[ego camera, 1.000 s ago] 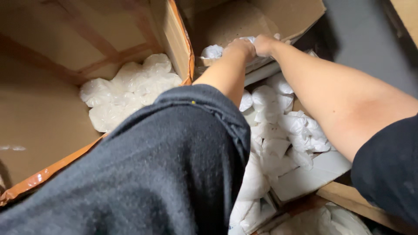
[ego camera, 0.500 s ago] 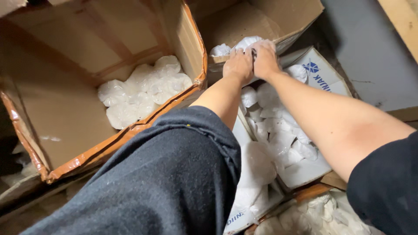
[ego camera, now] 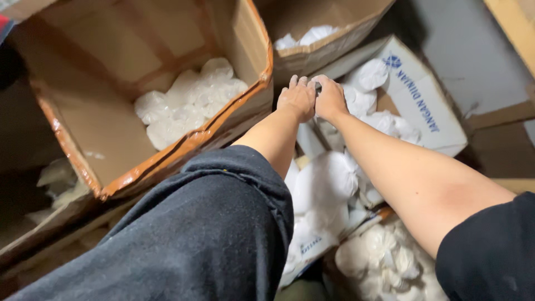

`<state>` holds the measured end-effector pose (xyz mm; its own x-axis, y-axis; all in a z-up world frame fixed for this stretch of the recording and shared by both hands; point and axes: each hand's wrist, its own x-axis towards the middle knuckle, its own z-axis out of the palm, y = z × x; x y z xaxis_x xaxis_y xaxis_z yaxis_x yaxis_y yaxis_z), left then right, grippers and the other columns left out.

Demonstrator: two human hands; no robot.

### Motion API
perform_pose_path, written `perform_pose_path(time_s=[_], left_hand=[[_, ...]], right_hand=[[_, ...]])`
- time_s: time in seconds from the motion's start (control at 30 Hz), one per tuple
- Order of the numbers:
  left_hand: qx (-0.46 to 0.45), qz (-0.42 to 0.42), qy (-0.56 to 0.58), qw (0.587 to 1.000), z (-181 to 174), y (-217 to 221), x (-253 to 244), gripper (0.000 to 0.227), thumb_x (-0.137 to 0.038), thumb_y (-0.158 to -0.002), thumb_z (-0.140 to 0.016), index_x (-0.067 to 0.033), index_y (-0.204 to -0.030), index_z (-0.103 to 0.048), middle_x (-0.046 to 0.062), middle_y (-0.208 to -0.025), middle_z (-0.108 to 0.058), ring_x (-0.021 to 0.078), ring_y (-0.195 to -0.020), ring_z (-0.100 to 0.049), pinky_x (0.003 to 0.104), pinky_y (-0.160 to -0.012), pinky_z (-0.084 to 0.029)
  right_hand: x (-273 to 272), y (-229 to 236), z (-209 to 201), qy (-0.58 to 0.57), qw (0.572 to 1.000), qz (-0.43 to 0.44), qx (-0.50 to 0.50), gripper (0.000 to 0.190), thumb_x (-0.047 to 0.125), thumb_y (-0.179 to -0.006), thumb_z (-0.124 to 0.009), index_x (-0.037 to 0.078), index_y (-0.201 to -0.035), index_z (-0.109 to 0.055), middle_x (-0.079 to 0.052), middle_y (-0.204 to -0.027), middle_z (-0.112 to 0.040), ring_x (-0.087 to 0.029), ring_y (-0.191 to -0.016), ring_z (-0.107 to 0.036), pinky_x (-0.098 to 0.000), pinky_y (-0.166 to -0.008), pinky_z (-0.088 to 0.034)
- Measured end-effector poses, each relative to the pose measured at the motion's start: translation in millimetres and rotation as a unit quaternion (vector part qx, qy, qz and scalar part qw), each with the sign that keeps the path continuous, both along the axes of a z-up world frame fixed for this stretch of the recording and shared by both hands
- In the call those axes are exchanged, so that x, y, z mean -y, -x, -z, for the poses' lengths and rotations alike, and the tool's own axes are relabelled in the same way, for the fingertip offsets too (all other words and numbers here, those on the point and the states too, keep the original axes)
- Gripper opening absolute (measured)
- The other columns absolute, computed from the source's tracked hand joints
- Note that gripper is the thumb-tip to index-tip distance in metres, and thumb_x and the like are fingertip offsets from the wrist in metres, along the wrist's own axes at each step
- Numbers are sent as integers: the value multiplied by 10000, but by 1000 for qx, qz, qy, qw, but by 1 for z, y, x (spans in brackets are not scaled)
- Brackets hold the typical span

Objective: The person sits on the floor and transfers small white plastic-wrapped packages from a large sack into several cardboard boxes. They repeatedly pick up handfuls of packages and place them into the boxes, filling them up.

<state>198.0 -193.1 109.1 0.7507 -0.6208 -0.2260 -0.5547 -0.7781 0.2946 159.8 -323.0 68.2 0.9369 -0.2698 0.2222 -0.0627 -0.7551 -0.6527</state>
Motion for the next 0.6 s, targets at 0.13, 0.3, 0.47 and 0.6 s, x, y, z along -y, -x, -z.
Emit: perform_pose_path(time_s=[0.13,0.3,0.47,0.6], left_hand=[[-12,18,-41,999,28,49,-28,548,-182,-951,-564,-73,-1476,-451,152,-1581,-392,359,-1534,-267,511,-1131,-403],[-61,-4,-19,998,58,120,-69,523,-221,-966,-567,-97,-1466,-473,156,-1535,-451,371,-1509,-313,507,-1159,-400],[-171,-63,-59,982,62,193,-112,621,-292,-919,-632,-108,-1470,-412,141,-1566,-381,369,-1522,-238,527,-1141,-375],[-215,-102,-77,968,70,239,-147,620,-307,-937,-620,-97,-1476,-398,139,-1560,-393,365,-1519,-254,522,-1143,-384]], right_hand=[[-37,52,19,-53,996,39,-67,240,209,-901,-668,93,-1108,-709,-210,-1098,-725,-400,-1076,-671,-451,-940,-516],[-81,126,53,-65,984,64,-152,290,173,-866,-687,107,-1148,-701,-217,-1095,-725,-393,-1062,-681,-445,-921,-532],[-123,200,73,-112,977,40,-178,340,82,-820,-652,95,-1154,-716,-183,-1148,-738,-367,-1105,-680,-425,-965,-520],[-153,252,81,-117,963,48,-238,385,79,-824,-664,75,-1208,-683,-190,-1205,-708,-370,-1146,-658,-418,-999,-500]])
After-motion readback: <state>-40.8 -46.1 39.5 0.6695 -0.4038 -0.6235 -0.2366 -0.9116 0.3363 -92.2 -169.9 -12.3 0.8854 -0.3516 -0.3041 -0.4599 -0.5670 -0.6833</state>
